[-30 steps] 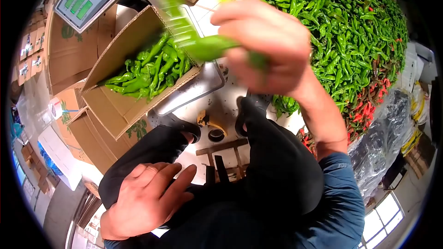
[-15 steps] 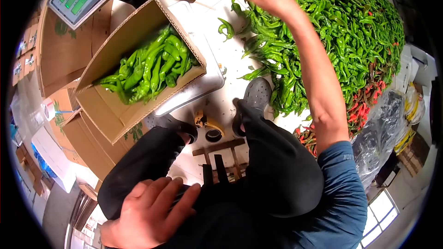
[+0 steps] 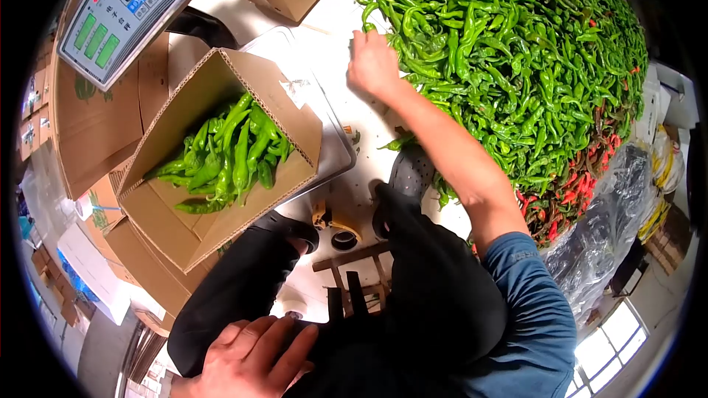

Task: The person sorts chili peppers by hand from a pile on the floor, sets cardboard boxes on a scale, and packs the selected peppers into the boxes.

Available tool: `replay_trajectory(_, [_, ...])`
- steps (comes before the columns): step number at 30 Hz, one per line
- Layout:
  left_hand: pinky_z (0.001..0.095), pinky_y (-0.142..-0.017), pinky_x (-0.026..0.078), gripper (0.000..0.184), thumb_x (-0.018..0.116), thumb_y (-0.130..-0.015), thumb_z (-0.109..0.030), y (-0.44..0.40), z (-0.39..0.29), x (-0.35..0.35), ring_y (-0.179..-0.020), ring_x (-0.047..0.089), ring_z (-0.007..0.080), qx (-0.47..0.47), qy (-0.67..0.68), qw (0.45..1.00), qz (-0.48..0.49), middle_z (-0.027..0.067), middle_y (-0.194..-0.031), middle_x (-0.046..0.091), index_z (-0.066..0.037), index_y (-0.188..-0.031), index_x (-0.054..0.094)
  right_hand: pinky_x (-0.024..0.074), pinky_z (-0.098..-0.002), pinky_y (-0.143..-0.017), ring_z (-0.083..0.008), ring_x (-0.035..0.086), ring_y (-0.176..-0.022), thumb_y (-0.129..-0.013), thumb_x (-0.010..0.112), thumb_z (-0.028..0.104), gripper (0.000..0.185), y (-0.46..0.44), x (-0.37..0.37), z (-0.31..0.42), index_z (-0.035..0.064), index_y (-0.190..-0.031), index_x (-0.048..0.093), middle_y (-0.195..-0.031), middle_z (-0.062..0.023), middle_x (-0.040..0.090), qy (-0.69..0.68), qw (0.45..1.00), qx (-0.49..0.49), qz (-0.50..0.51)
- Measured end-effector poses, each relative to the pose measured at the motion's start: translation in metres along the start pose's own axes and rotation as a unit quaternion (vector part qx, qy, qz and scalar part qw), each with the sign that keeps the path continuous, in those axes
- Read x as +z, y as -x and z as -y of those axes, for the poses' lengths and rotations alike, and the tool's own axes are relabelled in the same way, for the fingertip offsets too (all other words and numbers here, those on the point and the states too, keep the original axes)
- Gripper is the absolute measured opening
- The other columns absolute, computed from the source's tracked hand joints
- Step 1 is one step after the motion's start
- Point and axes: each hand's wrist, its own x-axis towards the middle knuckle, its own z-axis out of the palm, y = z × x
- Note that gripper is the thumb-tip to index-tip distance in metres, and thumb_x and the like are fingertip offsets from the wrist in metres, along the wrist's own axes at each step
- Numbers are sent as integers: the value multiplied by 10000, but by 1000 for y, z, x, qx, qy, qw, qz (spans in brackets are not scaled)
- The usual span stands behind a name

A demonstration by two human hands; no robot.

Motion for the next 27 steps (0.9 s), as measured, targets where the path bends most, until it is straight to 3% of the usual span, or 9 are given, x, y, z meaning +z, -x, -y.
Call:
replay_trajectory(4, [394,-880,506,474,747,-788,-206,-1,0,-2,-1033,630,306,9,10,1000,4,155,-1132,649,-18,-1214,657,496,-442,-739,-313,593,-912,-850,563,139,397,-28,-11,-47,22,-1229,565,-992,-148,587,157,981,-99,-53])
replay_trajectory(5, [394,-881,507,475,747,-788,-209,-2,0,-4,-1032,631,306,12,9,1000,6,156,-1133,649,-18,-1213,657,457,-470,-880,-318,572,-1060,-861,560,148,482,-31,-9,-53,24,-1325,520,-1147,-170,586,143,986,-89,-19])
replay_trajectory(8, [395,-887,505,464,737,-803,-221,-3,3,-6,-1037,629,303,1,2,1000,-2,157,-1135,650,-23,-1216,657,406,-500,-987,-329,475,-1259,-863,566,157,531,-28,0,-70,25,-1372,492,-1350,-182,518,196,960,-183,-76])
replay_trajectory(9, [394,-888,504,462,730,-812,-229,-2,5,-6,-1039,628,301,-3,0,1000,0,158,-1138,650,-26,-1220,656,336,-510,-1082,-329,349,-1391,-846,601,181,574,-29,-2,-70,31,-1385,474,-1498,-167,404,182,974,-137,-8])
replay_trajectory(15, [392,-886,500,463,704,-847,-277,-4,15,-7,-1043,626,293,-13,-1,1000,22,159,-1143,650,-39,-1240,649,247,-705,-1098,-363,235,-1472,-716,802,412,1012,-71,-29,-54,227,-1558,271,-1604,-133,249,197,970,-106,98])
replay_trajectory(19, [397,-870,506,467,701,-850,-276,-12,22,-7,-1020,631,304,-21,32,999,20,161,-1134,649,-33,-1245,642,198,-758,-1089,-386,174,-1494,-643,854,506,1185,-119,-39,-51,287,-1588,173,-1651,-101,147,274,940,-74,190])
replay_trajectory(23, [410,-887,512,516,708,-848,-257,-26,28,7,-1015,636,348,-106,140,984,19,182,-1163,639,-35,-1301,597,155,-747,-1111,-412,144,-1495,-566,887,565,1267,-152,-46,-66,314,-1581,171,-1658,-117,101,181,951,-53,245])
replay_trajectory(26, [393,-796,562,486,689,-912,-295,-47,29,22,-878,672,329,-65,174,981,48,176,-1039,682,24,-1267,595,264,-676,-1090,-382,351,-1404,-701,785,595,1031,-159,-34,-62,190,-1529,323,-1529,-165,383,88,979,-111,147])
replay_trajectory(27, [395,-757,561,487,681,-899,-277,-50,32,30,-869,673,320,-59,182,980,48,174,-1039,679,6,-1284,588,334,-606,-1039,-326,494,-1270,-809,706,483,697,-165,-27,-57,122,-1375,519,-1331,-141,585,79,986,-107,101])
